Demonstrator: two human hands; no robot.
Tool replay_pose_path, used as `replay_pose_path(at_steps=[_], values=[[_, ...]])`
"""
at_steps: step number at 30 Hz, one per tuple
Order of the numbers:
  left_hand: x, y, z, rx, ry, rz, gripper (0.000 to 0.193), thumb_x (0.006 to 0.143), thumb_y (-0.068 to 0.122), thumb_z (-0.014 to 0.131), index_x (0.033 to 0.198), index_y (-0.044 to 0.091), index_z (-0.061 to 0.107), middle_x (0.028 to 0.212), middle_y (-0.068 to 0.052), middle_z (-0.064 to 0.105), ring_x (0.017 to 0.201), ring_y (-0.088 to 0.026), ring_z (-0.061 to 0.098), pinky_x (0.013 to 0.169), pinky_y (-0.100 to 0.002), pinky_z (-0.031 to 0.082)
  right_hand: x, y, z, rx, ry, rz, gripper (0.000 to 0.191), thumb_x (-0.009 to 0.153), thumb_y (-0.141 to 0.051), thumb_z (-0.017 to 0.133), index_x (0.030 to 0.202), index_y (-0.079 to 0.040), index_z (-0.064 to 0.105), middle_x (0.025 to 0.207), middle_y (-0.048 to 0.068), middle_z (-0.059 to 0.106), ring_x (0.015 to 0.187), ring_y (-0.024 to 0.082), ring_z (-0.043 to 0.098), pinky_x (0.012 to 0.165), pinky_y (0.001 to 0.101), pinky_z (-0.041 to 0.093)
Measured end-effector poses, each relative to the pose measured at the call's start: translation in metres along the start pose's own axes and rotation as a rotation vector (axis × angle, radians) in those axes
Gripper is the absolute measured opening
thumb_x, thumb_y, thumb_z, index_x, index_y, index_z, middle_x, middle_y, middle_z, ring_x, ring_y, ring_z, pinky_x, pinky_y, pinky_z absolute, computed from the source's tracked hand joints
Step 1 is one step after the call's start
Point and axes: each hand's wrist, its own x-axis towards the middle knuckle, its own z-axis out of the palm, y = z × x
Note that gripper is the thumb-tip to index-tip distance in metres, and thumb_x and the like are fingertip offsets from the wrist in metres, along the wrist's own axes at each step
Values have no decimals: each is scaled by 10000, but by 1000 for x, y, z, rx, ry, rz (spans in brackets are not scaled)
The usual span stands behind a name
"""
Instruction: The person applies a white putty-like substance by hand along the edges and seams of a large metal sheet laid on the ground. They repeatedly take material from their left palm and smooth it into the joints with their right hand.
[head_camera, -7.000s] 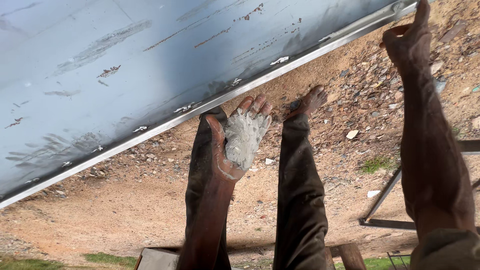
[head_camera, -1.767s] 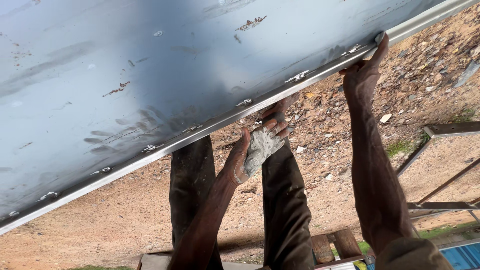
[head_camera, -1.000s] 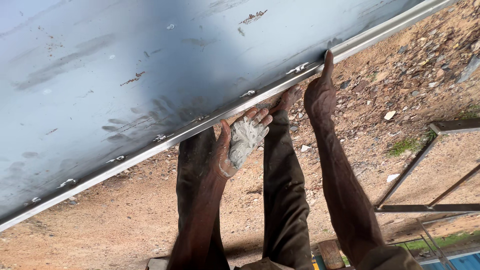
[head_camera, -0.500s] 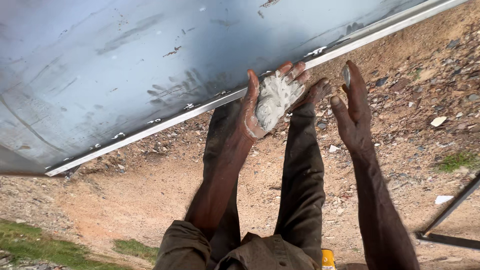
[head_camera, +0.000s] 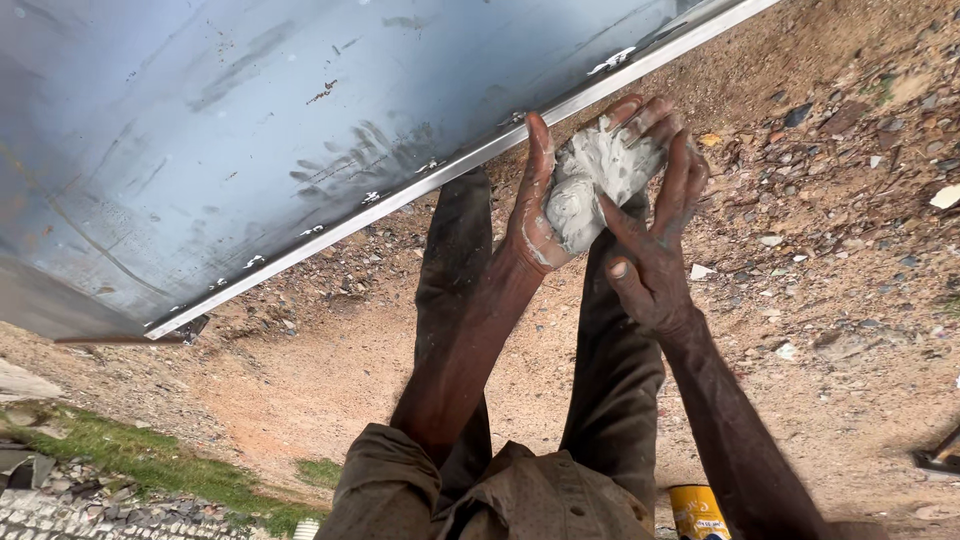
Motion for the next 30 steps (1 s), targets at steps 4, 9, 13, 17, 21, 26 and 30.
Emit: replay_pose_path(at_steps=[4,9,13,17,21,26,30], values=[[10,-1,-3,4,66,90,1118,978,845,345,1716,27,153,1750,-229,217,1627,-371,236,1392,-501,187,-20,-16,4,664,150,111,729,1158,-723,232,1382,-243,732,1801,36,38,1677,258,-34,1394,523,-19],[8,5,-4,72,5,88,1176,949,876,343,1728,18,149,1779,-225,177,1657,-358,217,1426,-492,161,-16,3,-27,1104,410,258,760,1136,-693,308,1515,-139,663,1760,46,345,1525,192,326,1320,445,198],[3,19,-3,141,-75,37,1184,921,881,353,1733,41,160,1773,-217,181,1653,-362,221,1430,-508,160,-2,29,-45,1044,471,287,797,1102,-704,349,1583,-122,604,1629,31,496,1385,159,512,1252,430,359],[-8,31,0,218,-62,22,1187,926,863,390,1725,18,157,1741,-228,182,1635,-357,209,1415,-493,156,4,41,-48,1007,519,285,820,1064,-712,391,1571,-111,623,1527,46,592,1350,167,546,1209,426,410],[-19,46,1,276,-14,30,1182,933,849,423,1710,-8,183,1726,-265,210,1627,-390,226,1395,-530,176,4,57,-35,1008,571,293,805,1094,-721,423,1566,-101,622,1543,77,576,1397,218,504,1244,489,347],[-31,62,-6,183,33,34,1194,901,855,440,1700,2,197,1762,-250,231,1655,-384,246,1415,-520,188,20,130,-23,943,628,327,905,1037,-772,407,1677,-139,493,1755,203,440,1704,387,283,1389,633,170],[-58,73,-19,222,125,47,1188,905,837,475,1686,-16,204,1743,-273,250,1637,-391,261,1394,-532,195,56,228,-30,836,688,291,922,1059,-772,395,1720,-132,333,1815,193,258,1717,409,147,1382,645,86]])
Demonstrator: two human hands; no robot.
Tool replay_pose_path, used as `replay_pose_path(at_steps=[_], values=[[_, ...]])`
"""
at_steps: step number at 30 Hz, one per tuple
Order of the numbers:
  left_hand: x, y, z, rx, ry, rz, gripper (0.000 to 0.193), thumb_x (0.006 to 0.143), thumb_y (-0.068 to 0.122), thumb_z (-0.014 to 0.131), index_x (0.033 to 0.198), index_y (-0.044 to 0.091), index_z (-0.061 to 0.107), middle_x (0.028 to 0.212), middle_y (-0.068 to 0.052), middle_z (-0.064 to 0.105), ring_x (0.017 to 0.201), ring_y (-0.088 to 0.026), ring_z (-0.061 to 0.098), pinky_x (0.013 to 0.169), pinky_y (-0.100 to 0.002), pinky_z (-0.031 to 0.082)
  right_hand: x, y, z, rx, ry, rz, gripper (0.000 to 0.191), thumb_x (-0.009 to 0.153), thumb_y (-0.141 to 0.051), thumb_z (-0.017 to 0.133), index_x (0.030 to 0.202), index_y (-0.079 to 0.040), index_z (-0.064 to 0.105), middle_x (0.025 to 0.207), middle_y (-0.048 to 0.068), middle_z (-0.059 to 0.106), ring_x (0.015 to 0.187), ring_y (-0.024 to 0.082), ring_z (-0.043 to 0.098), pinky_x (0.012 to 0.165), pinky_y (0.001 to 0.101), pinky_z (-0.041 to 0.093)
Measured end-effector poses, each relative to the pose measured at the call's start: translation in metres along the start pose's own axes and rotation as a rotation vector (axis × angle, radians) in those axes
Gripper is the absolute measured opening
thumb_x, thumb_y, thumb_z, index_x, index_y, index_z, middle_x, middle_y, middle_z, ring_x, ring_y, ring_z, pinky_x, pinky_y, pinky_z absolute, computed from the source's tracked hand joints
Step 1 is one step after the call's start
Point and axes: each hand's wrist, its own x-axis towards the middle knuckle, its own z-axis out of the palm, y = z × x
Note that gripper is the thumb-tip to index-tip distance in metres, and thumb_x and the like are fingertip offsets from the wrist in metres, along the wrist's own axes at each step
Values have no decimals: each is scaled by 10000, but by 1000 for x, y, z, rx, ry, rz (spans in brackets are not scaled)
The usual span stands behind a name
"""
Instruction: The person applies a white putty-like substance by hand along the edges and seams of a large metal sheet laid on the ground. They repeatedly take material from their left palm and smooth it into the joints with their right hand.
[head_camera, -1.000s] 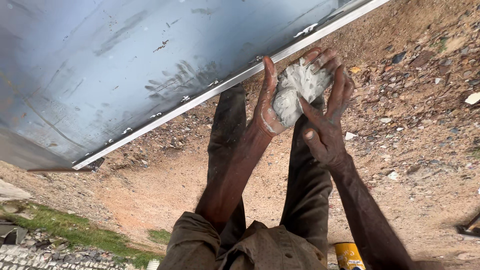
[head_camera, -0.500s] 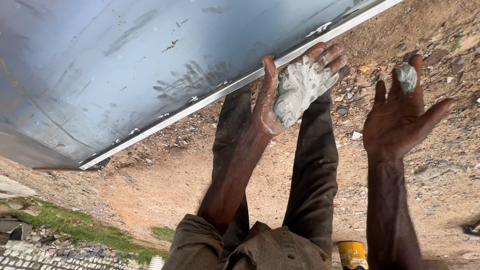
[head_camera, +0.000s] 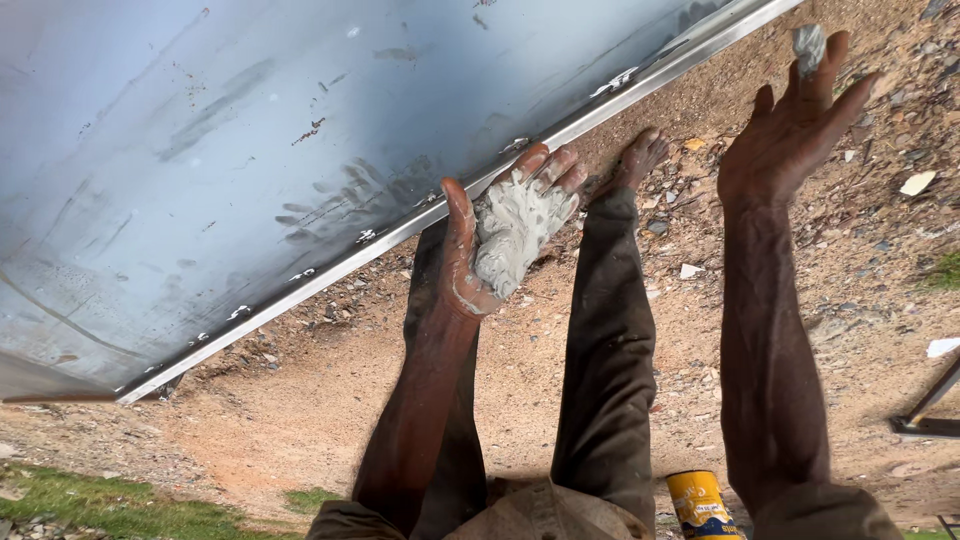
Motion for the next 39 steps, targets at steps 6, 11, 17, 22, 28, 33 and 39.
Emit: replay_pose_path(at_steps=[6,11,17,22,28,33,39], values=[[-18,1,-31,-144,85,-8,1147,925,826,435,1669,-23,230,1718,-264,277,1611,-403,287,1379,-529,199,90,57,-42,-219,54,-64,985,1039,-808,361,1735,-156,116,1818,210,223,1711,385,129,1372,655,57],[-33,5,-47,-42,100,-3,1138,927,823,440,1661,-25,243,1723,-248,280,1613,-387,282,1368,-518,204,109,76,-56,-370,115,-41,1024,1030,-830,339,1742,-115,165,1824,233,311,1726,391,201,1385,665,115],[-35,8,-50,-34,82,24,1127,941,819,445,1657,-30,257,1722,-247,276,1618,-385,275,1373,-522,211,117,73,-32,-777,-34,-123,775,1154,-632,269,1764,-172,143,1796,215,85,1681,437,69,1390,624,33],[-35,11,-47,-95,82,31,1137,916,813,466,1656,-17,229,1743,-224,268,1623,-391,273,1363,-521,219,74,5,14,-1791,-207,-264,624,1172,-377,302,1775,-221,335,1772,265,149,1606,544,58,1292,751,40],[-37,13,-42,-109,57,38,1174,911,824,458,1678,-26,199,1744,-247,238,1624,-395,256,1360,-520,211,67,-87,66,-1692,-581,-228,570,1032,80,318,1559,-51,491,1759,290,266,1594,571,68,1241,827,16],[-35,12,-35,-122,35,62,1166,913,825,438,1668,-31,197,1736,-241,255,1622,-390,265,1369,-515,175,88,-97,49,-1853,-553,-297,402,1081,-79,597,1478,-41,545,1599,295,449,1534,479,336,1233,708,279],[-41,7,-45,-127,11,124,1115,958,806,456,1642,-53,263,1700,-243,315,1618,-391,285,1402,-521,159,125,-34,-10,-1405,-484,167,939,996,77,602,1697,-7,-17,1302,273,732,1071,336,774,852,427,674]])
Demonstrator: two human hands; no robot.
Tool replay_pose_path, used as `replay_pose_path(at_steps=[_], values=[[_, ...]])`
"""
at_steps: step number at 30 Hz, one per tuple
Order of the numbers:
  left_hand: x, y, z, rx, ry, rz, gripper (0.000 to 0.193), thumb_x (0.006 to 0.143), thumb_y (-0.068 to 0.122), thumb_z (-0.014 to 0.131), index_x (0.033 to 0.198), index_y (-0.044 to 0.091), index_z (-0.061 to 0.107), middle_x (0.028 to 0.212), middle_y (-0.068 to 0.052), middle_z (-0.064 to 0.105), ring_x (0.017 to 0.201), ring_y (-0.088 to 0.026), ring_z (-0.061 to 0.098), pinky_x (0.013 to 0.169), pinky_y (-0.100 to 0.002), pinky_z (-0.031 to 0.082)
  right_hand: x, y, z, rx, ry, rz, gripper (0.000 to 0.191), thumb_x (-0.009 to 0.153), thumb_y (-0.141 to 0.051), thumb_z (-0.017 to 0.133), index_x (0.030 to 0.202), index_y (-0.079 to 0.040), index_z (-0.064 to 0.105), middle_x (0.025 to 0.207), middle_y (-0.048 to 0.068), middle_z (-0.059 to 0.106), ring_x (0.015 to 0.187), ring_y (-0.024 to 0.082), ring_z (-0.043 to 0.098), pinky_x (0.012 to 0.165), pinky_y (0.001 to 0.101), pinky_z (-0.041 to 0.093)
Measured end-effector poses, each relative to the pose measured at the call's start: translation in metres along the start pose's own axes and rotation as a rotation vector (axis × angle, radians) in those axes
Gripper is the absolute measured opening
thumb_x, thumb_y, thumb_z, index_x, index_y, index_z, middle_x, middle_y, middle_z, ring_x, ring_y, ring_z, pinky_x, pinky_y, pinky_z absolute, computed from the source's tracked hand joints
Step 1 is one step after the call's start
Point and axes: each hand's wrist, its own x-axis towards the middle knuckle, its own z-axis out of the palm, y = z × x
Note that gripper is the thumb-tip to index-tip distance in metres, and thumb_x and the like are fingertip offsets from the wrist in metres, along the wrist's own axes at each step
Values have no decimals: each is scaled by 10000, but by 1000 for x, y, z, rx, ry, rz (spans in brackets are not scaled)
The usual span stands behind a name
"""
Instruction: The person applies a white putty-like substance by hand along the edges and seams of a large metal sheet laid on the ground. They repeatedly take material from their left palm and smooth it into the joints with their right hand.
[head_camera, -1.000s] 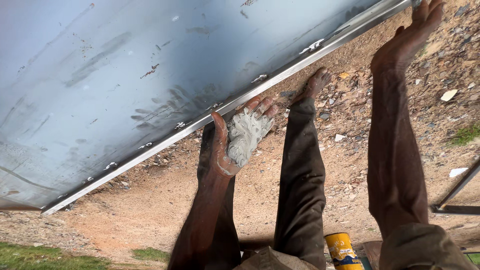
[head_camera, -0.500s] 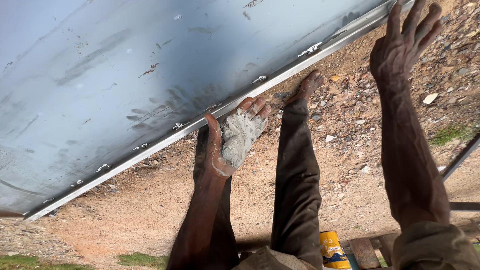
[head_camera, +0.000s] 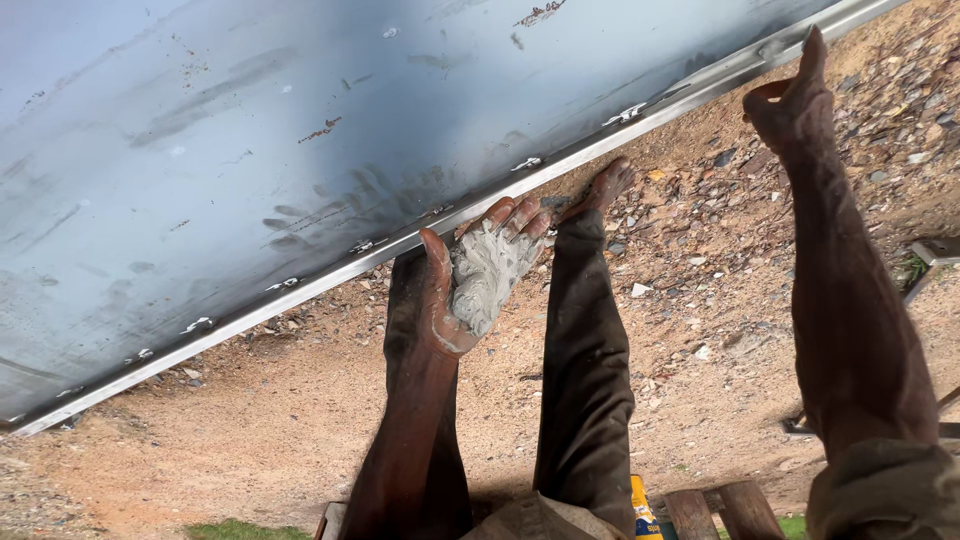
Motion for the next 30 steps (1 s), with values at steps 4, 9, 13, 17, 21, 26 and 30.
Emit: replay_pose_path(at_steps=[4,9,13,17,21,26,30], values=[[-8,7,-13,-76,-5,9,1035,973,773,472,1620,-25,350,1696,-266,335,1602,-401,310,1381,-542,187,22,2,33,4,-45,219,1218,970,100,700,1655,-133,-279,1179,273,751,914,314,807,757,392,662],[-16,25,-15,-48,-40,31,992,986,767,495,1606,-2,400,1703,-262,334,1613,-390,317,1401,-533,197,-9,-30,64,246,-13,146,1174,1028,138,621,1653,-216,-308,1266,283,728,903,304,833,709,417,686],[-18,40,-10,-117,-17,-10,985,956,774,506,1593,29,412,1706,-236,340,1612,-381,312,1396,-525,202,-31,-53,96,322,68,125,1111,995,192,526,1708,-255,-199,1255,290,736,897,294,837,668,443,694],[-22,61,-8,-137,-19,-53,1003,955,774,528,1596,12,402,1703,-231,350,1622,-386,308,1394,-520,213,-55,-66,134,116,195,-76,997,1077,126,560,1693,-208,-149,1186,292,760,862,301,830,665,425,682],[-29,84,-7,-103,-29,-87,1023,942,773,556,1610,17,387,1701,-209,347,1632,-372,300,1399,-515,225,-78,-86,167,103,232,-47,885,1117,66,524,1710,-194,-79,1121,247,792,873,264,824,642,403,676],[-39,100,-8,-75,-19,-85,1055,926,782,541,1637,26,356,1717,-201,333,1632,-369,282,1385,-508,226,-103,-109,189,49,233,-49,839,1094,49,481,1711,-166,-45,1206,276,696,700,165,737,504,322,647],[-43,98,-6,-32,16,-78,1075,930,789,525,1642,14,308,1725,-216,302,1631,-370,268,1384,-509,212,-116,-132,200,-164,276,-72,868,1025,72,484,1706,-189,13,1508,339,544,537,101,585,376,246,519]])
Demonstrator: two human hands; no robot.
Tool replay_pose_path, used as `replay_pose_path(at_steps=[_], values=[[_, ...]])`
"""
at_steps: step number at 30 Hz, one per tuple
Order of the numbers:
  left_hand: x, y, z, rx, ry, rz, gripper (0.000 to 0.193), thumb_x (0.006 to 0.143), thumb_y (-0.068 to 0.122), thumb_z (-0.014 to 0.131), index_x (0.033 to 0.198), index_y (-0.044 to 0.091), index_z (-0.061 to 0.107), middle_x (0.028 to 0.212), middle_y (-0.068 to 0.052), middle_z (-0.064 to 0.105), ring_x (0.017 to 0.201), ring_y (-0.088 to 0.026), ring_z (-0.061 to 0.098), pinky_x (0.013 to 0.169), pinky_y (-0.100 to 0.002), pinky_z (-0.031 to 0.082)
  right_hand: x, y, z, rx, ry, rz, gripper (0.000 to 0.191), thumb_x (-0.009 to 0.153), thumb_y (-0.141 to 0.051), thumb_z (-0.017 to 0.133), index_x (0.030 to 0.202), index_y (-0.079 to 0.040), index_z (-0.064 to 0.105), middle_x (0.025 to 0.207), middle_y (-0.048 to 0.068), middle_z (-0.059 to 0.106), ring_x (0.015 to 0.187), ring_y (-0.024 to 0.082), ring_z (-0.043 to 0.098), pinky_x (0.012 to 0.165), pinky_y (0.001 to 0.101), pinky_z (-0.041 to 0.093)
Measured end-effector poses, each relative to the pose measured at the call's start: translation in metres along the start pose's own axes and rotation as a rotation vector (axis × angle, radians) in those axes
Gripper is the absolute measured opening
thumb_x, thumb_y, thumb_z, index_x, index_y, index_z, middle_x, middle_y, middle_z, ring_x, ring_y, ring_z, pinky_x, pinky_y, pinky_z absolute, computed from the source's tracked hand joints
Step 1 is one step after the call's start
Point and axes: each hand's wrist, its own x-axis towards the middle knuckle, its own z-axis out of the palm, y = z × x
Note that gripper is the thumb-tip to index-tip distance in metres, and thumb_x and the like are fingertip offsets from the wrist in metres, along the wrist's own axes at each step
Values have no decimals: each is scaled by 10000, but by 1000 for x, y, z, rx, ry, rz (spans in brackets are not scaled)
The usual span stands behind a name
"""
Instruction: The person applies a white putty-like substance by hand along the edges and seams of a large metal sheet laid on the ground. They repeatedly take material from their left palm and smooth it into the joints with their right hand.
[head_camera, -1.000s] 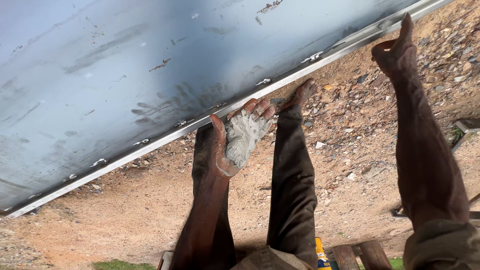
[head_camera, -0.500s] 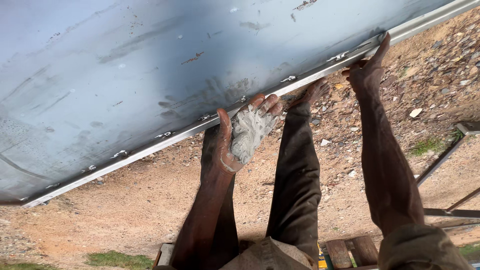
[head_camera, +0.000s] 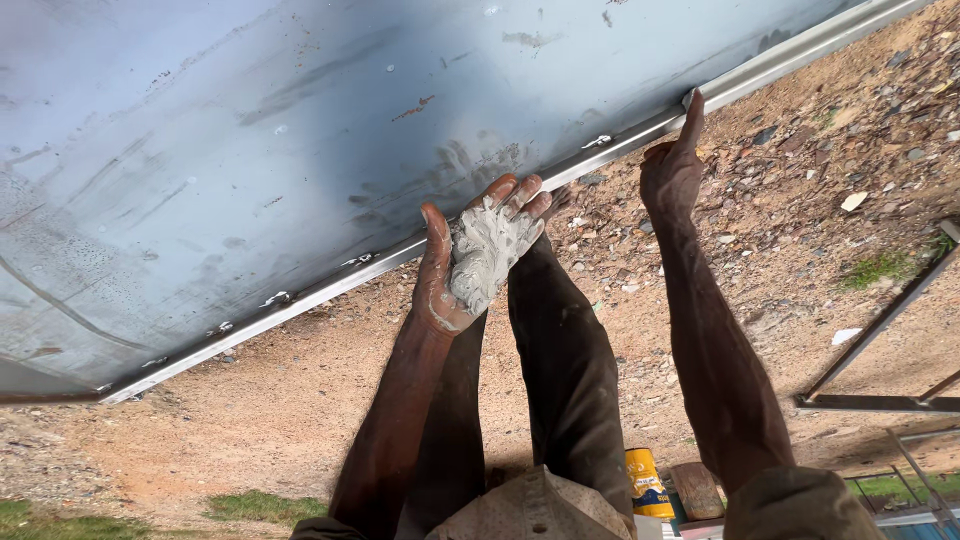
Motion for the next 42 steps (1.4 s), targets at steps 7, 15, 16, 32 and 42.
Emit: replay_pose_path(at_steps=[7,15,16,32,42], values=[[2,-14,9,15,-17,-6,1085,935,771,533,1646,-12,287,1726,-238,287,1637,-374,255,1398,-514,180,-22,-47,-1,-78,-200,188,847,1102,-21,484,1739,-259,-21,873,61,706,538,83,457,438,260,415],[7,-31,25,88,-52,22,1057,949,763,523,1650,7,291,1733,-211,283,1634,-380,246,1386,-517,179,-46,-99,-34,351,-370,22,785,1056,16,466,1730,-171,108,1118,137,751,758,179,686,574,341,584],[7,-35,29,90,-50,29,1057,951,767,511,1652,9,288,1735,-210,281,1636,-374,246,1384,-514,179,-48,-102,-47,517,-372,-76,755,1056,27,463,1722,-140,147,1208,142,754,847,185,758,631,342,647],[13,-116,48,57,-168,-122,1056,1016,806,433,1633,-45,335,1667,-217,360,1547,-326,358,1347,-441,318,-176,-125,-194,571,45,-542,770,1089,-752,238,1582,-289,605,1785,142,-58,1666,333,-53,1310,625,-102],[6,-114,-33,700,101,-262,1274,801,817,585,1681,140,-40,1725,-211,143,1594,-327,225,1284,-507,311,-177,-120,-198,308,93,-694,847,1014,-835,277,1478,-317,761,1830,83,-26,1633,336,-112,1295,681,-36]])
